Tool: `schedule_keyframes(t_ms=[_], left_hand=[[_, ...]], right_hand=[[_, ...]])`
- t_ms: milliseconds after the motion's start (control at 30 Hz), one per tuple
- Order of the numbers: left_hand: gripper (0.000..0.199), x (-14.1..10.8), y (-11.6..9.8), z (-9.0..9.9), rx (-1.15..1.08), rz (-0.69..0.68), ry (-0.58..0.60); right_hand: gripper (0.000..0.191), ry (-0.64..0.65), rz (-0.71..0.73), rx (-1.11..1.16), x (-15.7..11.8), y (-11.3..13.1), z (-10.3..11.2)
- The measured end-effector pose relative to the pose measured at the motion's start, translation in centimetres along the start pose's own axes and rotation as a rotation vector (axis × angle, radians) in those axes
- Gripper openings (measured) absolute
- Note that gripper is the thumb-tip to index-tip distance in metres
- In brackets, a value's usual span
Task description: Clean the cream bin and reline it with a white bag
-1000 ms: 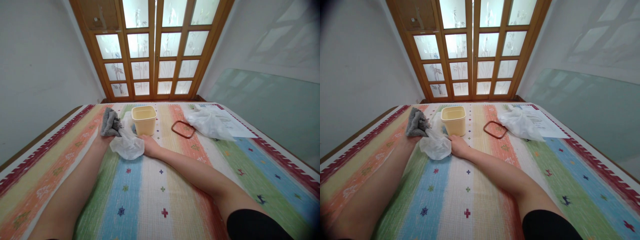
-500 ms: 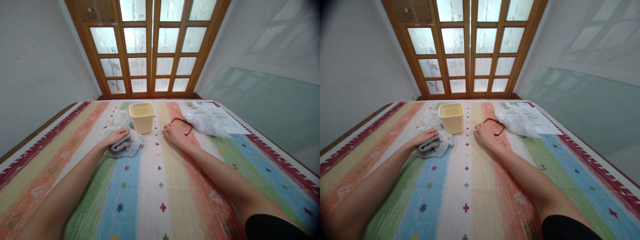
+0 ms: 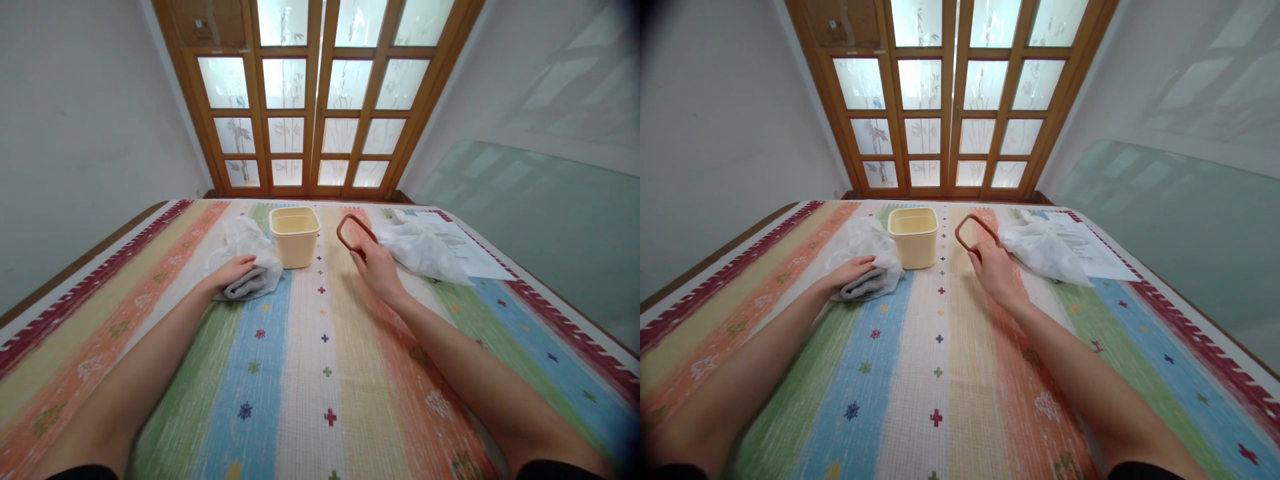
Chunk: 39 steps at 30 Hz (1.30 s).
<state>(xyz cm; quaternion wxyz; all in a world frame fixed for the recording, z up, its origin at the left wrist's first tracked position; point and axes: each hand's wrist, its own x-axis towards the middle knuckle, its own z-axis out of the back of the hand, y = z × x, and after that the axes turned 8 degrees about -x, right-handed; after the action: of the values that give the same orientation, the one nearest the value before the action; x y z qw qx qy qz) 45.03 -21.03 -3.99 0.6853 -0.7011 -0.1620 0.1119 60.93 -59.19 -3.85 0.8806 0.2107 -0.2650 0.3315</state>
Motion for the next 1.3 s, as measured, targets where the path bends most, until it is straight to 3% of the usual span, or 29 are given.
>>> schedule_keyframes(t_ms=[100, 167, 300, 433, 567, 767, 900, 1000, 1100, 1200, 1300], left_hand=[[0.036, -0.6, -0.4, 0.8, 0.348, 0.092, 0.309], [0.044, -1.1, -0.8, 1.1, 0.522, 0.112, 0.431], [0.044, -2.4, -1.2, 1.5, 0.707, 0.005, 0.563], [0.039, -4.5, -0.6, 2.0, 0.893, -0.131, 0.530], [0.036, -7.3, 0.1, 1.9, 1.125, -0.240, 0.545], [0.034, -8.6, 1.4, 2.8, 1.294, -0.559, 0.464], [0.026, -7.7, 2.1, 3.7, 1.171, -0.721, 0.321], [0.023, -7.2, 1.5, 3.3, 0.975, -0.686, 0.169], [0.022, -6.4, -0.1, 2.1, 0.652, -0.550, -0.058], [0.026, -4.8, -2.3, 0.8, 0.167, -0.349, -0.288], [0.030, -2.5, -4.1, -0.4, -0.317, -0.116, -0.350]], right_hand=[[0.016, -0.131, 0.180, 0.165, 1.5, 4.6, 1.6], [0.016, -0.198, 0.322, 0.249, 2.3, 7.9, 1.6], [0.015, -0.183, 0.513, 0.423, 3.1, 14.9, -0.9], [0.018, -0.021, 0.601, 0.521, 3.4, 20.2, -4.7], [0.017, 0.127, 0.461, 0.603, 4.2, 21.3, -8.6], [0.021, 0.288, 0.369, 0.644, 4.1, 18.9, -12.8], [0.017, 0.410, 0.393, 0.494, 3.3, 17.9, -13.6], [0.014, 0.474, 0.416, 0.387, 3.2, 17.9, -13.5], [0.012, 0.497, 0.406, 0.392, 3.2, 17.7, -13.0], [0.021, 0.453, 0.390, 0.539, 3.0, 16.8, -11.9], [0.031, 0.378, 0.318, 0.716, 2.5, 15.5, -9.8]])
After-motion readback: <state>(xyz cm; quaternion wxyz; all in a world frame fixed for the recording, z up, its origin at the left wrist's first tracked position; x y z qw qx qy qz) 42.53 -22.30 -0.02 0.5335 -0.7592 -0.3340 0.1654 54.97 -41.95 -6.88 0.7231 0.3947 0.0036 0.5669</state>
